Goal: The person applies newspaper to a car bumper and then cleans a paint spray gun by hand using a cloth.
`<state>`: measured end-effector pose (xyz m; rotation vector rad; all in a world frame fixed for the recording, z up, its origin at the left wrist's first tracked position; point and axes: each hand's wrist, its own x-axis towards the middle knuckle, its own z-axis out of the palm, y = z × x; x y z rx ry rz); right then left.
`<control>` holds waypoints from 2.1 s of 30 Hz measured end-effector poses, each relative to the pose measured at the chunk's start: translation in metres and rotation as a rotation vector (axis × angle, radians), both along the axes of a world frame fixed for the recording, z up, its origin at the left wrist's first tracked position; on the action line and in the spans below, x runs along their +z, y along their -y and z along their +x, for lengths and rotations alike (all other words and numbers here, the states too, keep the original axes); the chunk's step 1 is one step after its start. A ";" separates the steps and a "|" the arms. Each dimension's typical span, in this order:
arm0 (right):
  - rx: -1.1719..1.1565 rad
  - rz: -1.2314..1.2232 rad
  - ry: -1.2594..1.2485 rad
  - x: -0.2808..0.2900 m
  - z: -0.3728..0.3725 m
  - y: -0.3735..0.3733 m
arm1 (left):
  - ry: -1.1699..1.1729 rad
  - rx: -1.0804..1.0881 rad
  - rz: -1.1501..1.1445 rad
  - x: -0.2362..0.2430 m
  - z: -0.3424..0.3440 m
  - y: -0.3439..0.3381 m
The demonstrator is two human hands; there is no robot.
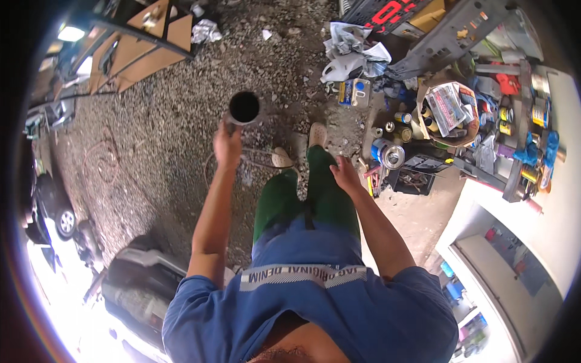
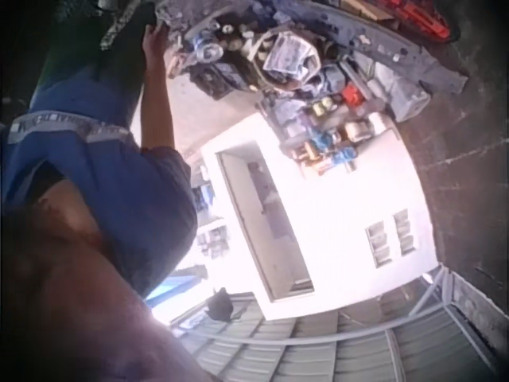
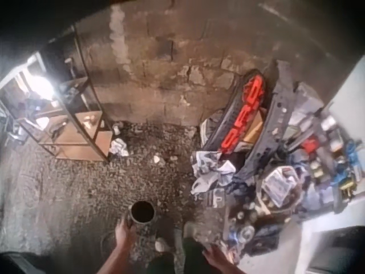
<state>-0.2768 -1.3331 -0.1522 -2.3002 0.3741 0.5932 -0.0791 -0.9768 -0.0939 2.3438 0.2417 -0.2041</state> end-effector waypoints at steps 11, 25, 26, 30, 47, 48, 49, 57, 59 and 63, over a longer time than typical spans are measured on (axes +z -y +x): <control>-0.461 -0.459 0.117 -0.247 0.145 0.109 | 0.497 -0.062 0.360 -0.139 0.156 -0.029; -0.477 -0.640 0.030 -0.410 0.204 0.174 | 0.110 -0.783 0.440 -0.413 0.104 0.180; -0.469 -0.628 0.096 -0.414 0.203 0.175 | 0.126 -0.785 0.434 -0.427 0.100 0.183; -0.526 -0.586 0.088 -0.413 0.203 0.173 | -0.032 -1.052 0.545 -0.484 0.081 0.181; 0.317 -0.626 0.106 -0.243 0.168 0.139 | -0.220 -0.664 0.152 -0.545 0.114 0.196; 0.433 -0.621 0.075 -0.238 0.168 0.136 | -0.175 -0.667 0.175 -0.541 0.110 0.199; 0.504 -0.627 0.062 -0.234 0.168 0.133 | -0.167 -0.667 0.176 -0.537 0.105 0.203; 0.817 -0.647 -0.253 -0.239 0.190 0.092 | 0.005 -0.688 0.107 -0.529 0.084 0.217; 0.893 -0.647 -0.227 -0.252 0.185 0.094 | 0.048 -0.707 0.080 -0.520 0.084 0.220; 0.930 -0.629 -0.356 -0.257 0.190 0.087 | 0.067 -0.732 0.092 -0.512 0.081 0.220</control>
